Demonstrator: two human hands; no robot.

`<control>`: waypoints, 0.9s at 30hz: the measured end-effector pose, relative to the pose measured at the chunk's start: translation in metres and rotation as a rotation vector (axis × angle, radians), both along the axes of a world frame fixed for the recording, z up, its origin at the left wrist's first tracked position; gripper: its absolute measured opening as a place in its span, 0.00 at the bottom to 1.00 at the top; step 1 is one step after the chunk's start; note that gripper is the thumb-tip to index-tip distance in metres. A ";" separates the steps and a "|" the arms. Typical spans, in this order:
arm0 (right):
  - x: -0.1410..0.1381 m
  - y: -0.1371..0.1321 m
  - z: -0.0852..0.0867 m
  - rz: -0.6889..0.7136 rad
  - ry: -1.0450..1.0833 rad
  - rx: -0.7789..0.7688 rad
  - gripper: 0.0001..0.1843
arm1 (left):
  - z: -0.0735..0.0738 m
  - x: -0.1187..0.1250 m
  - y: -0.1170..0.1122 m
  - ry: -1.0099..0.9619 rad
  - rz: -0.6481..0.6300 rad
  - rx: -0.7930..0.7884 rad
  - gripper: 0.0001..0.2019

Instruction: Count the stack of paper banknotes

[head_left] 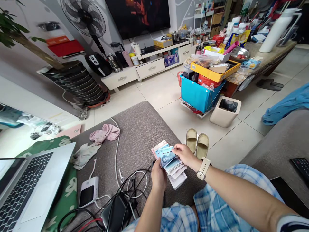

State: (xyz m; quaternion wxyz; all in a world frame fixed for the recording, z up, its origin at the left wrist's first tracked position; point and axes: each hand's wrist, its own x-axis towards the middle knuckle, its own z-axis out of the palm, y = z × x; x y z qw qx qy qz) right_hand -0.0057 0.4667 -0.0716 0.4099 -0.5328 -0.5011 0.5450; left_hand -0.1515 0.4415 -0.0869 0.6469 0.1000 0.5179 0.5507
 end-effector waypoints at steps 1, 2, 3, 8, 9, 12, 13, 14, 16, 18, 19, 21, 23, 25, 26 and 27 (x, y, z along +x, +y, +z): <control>0.000 0.000 0.000 0.000 0.003 -0.002 0.14 | 0.001 0.000 0.000 0.000 0.000 -0.004 0.09; 0.000 0.000 0.001 -0.002 0.004 -0.003 0.14 | 0.002 0.001 0.000 -0.001 -0.004 -0.005 0.09; 0.000 0.000 0.001 -0.002 0.006 -0.004 0.14 | 0.002 0.001 0.000 -0.004 -0.008 -0.005 0.09; -0.001 0.000 0.003 -0.011 0.019 -0.011 0.15 | 0.003 0.002 0.000 -0.013 -0.011 0.006 0.09; -0.001 0.000 0.003 -0.010 0.023 -0.013 0.15 | 0.003 0.002 0.000 -0.009 -0.011 0.009 0.09; -0.001 -0.001 0.003 -0.008 0.035 -0.010 0.15 | 0.002 0.002 0.000 -0.006 -0.014 0.013 0.09; -0.001 -0.001 0.003 -0.008 0.038 -0.010 0.15 | 0.002 0.002 0.000 -0.009 -0.019 0.015 0.10; -0.001 -0.001 0.003 -0.007 0.040 -0.013 0.15 | 0.002 0.002 0.000 -0.012 -0.024 0.017 0.10; -0.001 -0.001 0.002 -0.007 0.041 -0.022 0.15 | 0.003 0.002 0.000 -0.017 -0.031 0.022 0.10; -0.001 -0.001 0.001 -0.009 0.043 -0.030 0.16 | 0.003 0.002 0.000 -0.023 -0.033 0.026 0.10; -0.001 -0.001 0.001 -0.011 0.045 -0.032 0.17 | 0.004 0.002 0.000 -0.026 -0.030 0.027 0.10; -0.001 -0.001 0.001 -0.013 0.050 -0.036 0.17 | 0.004 0.002 0.000 -0.030 -0.028 0.027 0.09; -0.001 -0.001 0.002 -0.014 0.052 -0.042 0.17 | 0.005 0.002 0.000 -0.025 -0.026 0.027 0.09; -0.001 -0.001 0.002 -0.014 0.054 -0.043 0.17 | 0.005 0.002 0.000 -0.015 -0.024 0.026 0.08; -0.001 -0.001 0.001 -0.014 0.055 -0.041 0.16 | 0.005 0.002 0.000 -0.010 -0.022 0.024 0.08; -0.001 -0.001 0.001 -0.013 0.057 -0.038 0.16 | 0.005 0.002 0.000 -0.006 -0.020 0.022 0.08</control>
